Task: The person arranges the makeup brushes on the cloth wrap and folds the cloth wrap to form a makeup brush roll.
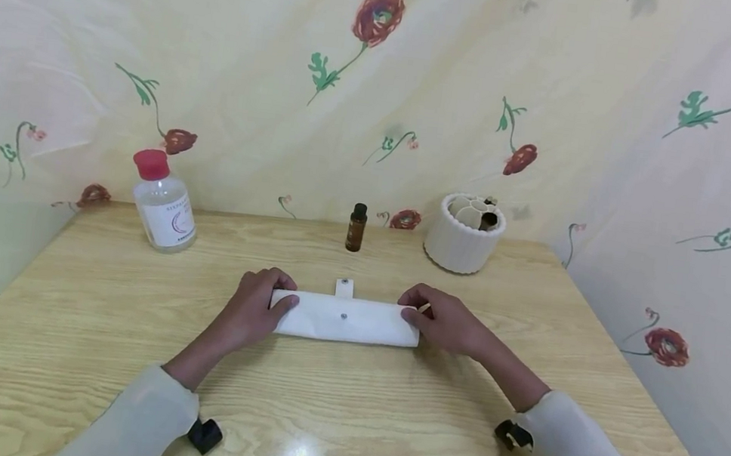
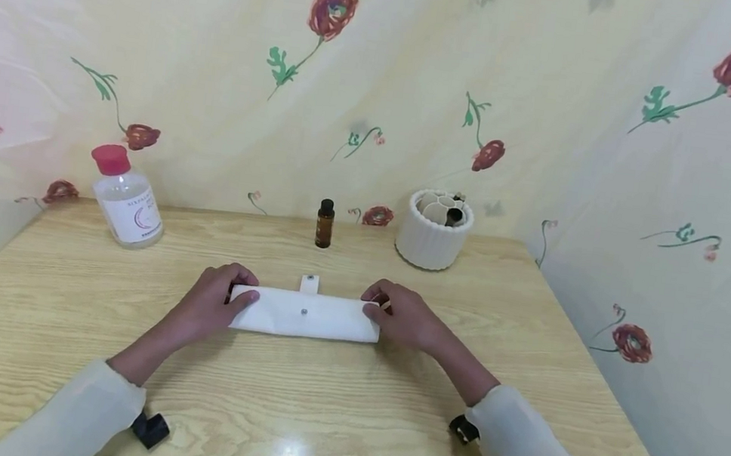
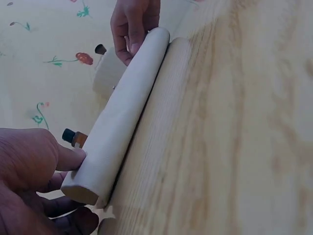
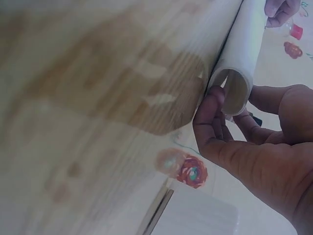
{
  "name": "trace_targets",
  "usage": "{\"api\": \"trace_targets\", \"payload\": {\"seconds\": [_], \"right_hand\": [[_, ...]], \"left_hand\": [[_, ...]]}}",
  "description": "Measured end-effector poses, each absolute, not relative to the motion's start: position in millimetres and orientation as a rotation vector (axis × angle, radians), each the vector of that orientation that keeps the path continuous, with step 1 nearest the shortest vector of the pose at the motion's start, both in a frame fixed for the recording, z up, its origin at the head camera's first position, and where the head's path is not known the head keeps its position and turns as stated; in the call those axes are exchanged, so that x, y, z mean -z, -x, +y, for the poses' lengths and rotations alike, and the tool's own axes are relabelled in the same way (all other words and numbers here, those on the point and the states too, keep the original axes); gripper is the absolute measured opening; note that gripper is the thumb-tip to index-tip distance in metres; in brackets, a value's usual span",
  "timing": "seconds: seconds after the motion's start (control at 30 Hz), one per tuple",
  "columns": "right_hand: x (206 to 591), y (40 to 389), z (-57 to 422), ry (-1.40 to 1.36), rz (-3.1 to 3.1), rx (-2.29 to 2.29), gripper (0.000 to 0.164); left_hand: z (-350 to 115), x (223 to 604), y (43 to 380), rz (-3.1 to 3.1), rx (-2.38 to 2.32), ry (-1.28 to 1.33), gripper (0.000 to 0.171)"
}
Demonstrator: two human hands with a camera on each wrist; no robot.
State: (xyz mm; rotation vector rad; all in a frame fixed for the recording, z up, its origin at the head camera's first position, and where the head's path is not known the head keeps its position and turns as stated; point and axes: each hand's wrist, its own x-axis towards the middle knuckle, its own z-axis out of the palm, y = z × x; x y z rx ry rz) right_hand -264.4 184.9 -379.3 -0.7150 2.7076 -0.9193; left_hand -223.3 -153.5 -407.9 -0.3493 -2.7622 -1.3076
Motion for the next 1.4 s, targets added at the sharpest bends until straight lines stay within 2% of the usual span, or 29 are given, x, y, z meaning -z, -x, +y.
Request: {"api": "trace_targets", "payload": {"seconds": [0.43, 0.57, 0.77, 0.9, 1.13, 1.4], "right_hand": [[381, 287, 166, 0.908, 2.867, 0.567, 0.012], [377, 292, 142, 0.999, 2.86, 0.589, 0.02], [379, 303, 107, 0.981, 2.679, 0.61, 0.039], [378, 310, 98, 1.0, 2.625, 0.544, 0.042], [379, 304, 91, 0.965, 2.756, 0.529, 0.029], [380, 273, 89, 1.27, 2.973, 0.42, 0.013]], "left_hand": [[-151, 416, 234, -2.846, 1.093, 0.359, 0.02], [-151, 417, 232, -2.855, 1.079, 0.346, 0.019], [-149, 418, 233, -2.855, 1.066, 0.348, 0.018], [-148, 418, 235, -2.86, 1.033, 0.345, 0.018], [-148, 418, 236, -2.853, 1.015, 0.343, 0.017], [-150, 414, 235, -2.86, 1.008, 0.34, 0.018]]}}
